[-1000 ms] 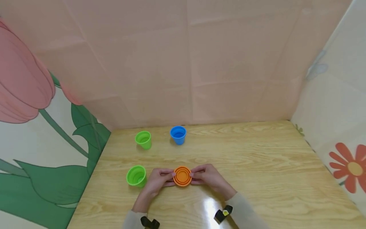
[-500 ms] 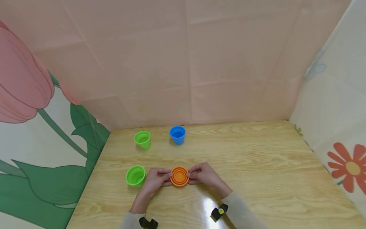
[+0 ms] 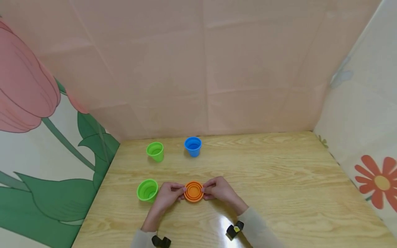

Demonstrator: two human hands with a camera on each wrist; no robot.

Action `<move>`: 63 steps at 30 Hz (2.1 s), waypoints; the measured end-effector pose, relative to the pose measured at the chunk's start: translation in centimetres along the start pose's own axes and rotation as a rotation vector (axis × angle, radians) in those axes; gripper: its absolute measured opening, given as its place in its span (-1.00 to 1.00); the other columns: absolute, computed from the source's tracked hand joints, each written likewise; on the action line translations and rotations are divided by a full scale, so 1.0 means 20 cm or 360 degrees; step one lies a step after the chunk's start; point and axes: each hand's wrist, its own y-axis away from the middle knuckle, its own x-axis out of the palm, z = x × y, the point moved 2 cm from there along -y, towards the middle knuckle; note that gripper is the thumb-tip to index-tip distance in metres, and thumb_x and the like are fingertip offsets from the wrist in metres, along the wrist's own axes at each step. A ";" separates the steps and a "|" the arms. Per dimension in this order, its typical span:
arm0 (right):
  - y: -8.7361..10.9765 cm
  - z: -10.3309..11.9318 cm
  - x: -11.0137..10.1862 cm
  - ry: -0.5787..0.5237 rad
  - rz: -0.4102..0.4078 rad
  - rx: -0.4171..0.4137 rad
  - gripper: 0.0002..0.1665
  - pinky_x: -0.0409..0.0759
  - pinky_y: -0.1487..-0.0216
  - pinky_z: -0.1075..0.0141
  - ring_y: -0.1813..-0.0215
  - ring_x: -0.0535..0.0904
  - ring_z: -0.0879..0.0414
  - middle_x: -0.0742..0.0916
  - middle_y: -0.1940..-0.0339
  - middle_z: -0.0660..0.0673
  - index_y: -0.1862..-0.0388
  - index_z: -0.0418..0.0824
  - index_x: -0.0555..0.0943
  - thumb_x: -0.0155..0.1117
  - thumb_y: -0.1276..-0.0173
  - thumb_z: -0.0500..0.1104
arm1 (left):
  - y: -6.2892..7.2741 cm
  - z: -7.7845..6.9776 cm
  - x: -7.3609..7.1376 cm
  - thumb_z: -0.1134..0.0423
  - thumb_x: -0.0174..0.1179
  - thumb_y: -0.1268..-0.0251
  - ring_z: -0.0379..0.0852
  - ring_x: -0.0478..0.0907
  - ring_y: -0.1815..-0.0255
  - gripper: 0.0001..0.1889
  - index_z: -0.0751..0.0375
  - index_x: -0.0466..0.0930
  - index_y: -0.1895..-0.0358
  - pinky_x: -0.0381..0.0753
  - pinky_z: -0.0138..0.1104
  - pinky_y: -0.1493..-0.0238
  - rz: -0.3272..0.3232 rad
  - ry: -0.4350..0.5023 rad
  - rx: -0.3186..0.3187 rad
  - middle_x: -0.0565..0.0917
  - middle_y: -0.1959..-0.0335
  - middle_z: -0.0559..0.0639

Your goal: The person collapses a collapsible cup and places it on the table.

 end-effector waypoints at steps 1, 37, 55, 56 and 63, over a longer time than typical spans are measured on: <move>0.00 0.00 0.00 0.0016 -0.0009 0.0000 -0.74 0.87 0.19 0.20 0.35 0.78 0.15 0.83 0.24 -0.26 -0.01 -0.52 0.70 0.39 -0.43 -0.35 | 0.00 0.00 0.00 0.31 0.32 -0.48 -0.18 0.75 0.33 -0.76 0.46 0.76 -0.01 0.81 -0.37 0.32 -0.0010 -0.0050 0.0009 0.82 0.18 0.21; 0.04 0.14 0.01 0.0353 -0.0316 -0.0281 -0.84 0.70 0.29 0.37 0.27 0.65 0.15 0.81 0.26 -0.14 0.12 -0.27 0.79 0.39 -0.45 -0.20 | 0.26 -0.35 -0.07 0.09 0.31 -0.50 -0.23 0.64 0.30 -0.77 0.17 0.81 0.10 0.66 -0.46 0.30 -0.0130 -0.0566 0.0270 0.81 0.25 0.01; -0.05 0.27 0.26 0.0273 0.0042 -0.0491 -0.65 0.77 0.11 0.40 0.15 0.73 0.17 0.83 0.13 -0.13 -0.03 -0.25 0.76 0.52 -0.38 -0.07 | 0.31 -0.27 -0.62 0.20 0.41 -0.41 -0.35 0.65 -0.06 -0.65 0.18 0.64 -0.18 0.70 -0.48 -0.05 -0.0390 -0.0288 0.0550 0.73 -0.07 -0.07; -0.05 0.27 0.28 0.0260 0.0053 -0.0490 -0.65 0.76 0.10 0.42 0.14 0.73 0.17 0.83 0.12 -0.12 -0.03 -0.24 0.76 0.52 -0.37 -0.07 | 0.30 -0.25 -0.64 0.25 0.40 -0.41 -0.35 0.64 -0.10 -0.63 0.21 0.62 -0.21 0.70 -0.50 -0.07 -0.0379 -0.0280 0.0582 0.71 -0.09 -0.13; -0.09 0.28 0.38 0.0202 0.0126 -0.0526 -0.53 0.72 0.07 0.48 0.08 0.73 0.14 0.81 0.04 -0.21 -0.11 -0.29 0.70 0.59 -0.31 -0.10 | 0.30 -0.10 -0.78 0.53 0.32 -0.36 -0.37 0.56 -0.27 -0.43 0.49 0.41 -0.40 0.64 -0.54 -0.21 -0.0129 -0.0203 0.0674 0.60 -0.24 -0.43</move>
